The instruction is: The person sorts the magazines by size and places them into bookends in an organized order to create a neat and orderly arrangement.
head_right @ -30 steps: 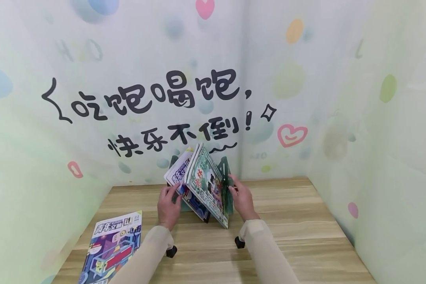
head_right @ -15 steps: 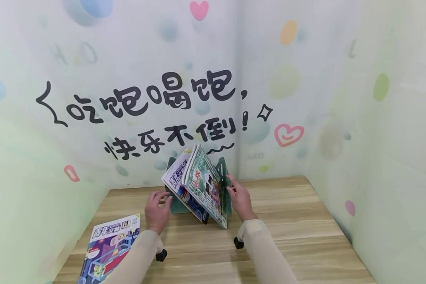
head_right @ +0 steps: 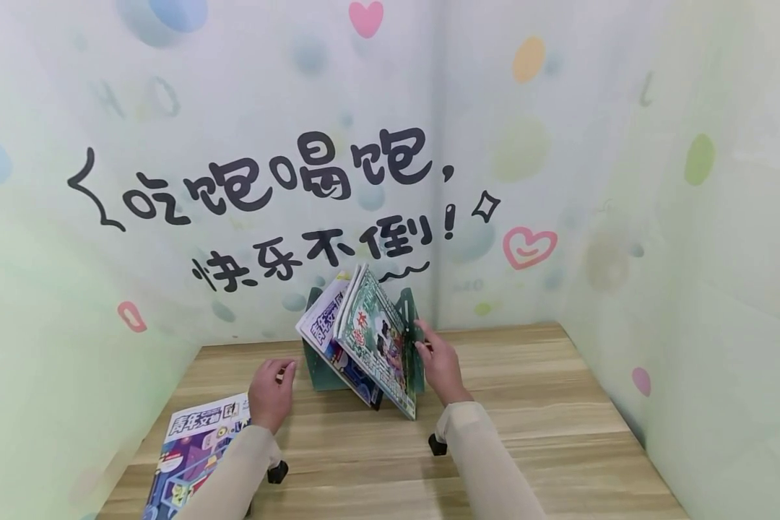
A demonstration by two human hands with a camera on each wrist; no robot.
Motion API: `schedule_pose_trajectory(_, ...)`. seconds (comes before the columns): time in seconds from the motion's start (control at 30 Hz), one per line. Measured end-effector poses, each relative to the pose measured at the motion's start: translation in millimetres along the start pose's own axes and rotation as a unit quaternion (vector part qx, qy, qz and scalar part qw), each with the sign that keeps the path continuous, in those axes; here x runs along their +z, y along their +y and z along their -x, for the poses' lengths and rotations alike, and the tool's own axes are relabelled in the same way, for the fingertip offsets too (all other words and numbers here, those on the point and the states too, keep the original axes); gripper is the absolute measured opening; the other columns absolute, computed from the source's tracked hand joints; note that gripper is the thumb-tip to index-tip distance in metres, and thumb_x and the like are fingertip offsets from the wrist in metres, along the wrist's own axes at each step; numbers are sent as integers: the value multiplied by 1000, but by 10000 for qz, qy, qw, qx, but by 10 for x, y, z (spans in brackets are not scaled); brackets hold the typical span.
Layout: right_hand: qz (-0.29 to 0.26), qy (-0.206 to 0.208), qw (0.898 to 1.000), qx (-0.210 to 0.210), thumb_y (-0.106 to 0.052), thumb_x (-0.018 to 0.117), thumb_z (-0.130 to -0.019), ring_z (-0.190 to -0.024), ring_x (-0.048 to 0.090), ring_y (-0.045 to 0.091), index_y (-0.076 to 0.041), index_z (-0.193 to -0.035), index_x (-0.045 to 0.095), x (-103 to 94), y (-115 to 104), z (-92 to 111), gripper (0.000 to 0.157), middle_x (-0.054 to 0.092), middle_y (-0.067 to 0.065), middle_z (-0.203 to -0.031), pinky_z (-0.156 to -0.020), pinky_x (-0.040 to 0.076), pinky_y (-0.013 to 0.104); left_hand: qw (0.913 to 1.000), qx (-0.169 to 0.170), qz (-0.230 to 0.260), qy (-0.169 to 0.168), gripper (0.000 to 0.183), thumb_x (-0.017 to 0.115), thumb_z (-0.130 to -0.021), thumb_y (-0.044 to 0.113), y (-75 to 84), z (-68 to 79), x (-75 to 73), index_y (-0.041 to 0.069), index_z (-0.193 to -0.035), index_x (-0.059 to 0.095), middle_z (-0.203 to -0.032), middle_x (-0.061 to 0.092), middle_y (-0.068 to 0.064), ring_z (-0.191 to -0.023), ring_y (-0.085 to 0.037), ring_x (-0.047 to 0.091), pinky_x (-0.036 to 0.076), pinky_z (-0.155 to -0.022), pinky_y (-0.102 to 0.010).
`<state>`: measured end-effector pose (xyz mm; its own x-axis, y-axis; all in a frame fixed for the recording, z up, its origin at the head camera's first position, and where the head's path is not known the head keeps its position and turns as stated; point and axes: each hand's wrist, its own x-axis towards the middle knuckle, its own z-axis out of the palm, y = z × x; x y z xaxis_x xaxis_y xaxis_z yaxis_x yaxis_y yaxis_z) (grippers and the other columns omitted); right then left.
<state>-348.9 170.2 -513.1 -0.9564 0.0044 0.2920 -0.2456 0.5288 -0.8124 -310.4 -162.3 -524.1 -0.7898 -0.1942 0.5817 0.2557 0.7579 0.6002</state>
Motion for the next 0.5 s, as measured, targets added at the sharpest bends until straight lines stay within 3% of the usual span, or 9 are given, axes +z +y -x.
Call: schedule_pose_trajectory(0.5,-121,-25,9999,38,-15,54,-100,-104,62,33,-31,-148,42,-11,-21,10,51,57,18,-131,-72,59,37,9999,118,-5,78,21,58,-99,24,-242,85,-107,8,-103,71,-96,67,-5,-87,-22,61,52,-72,-41)
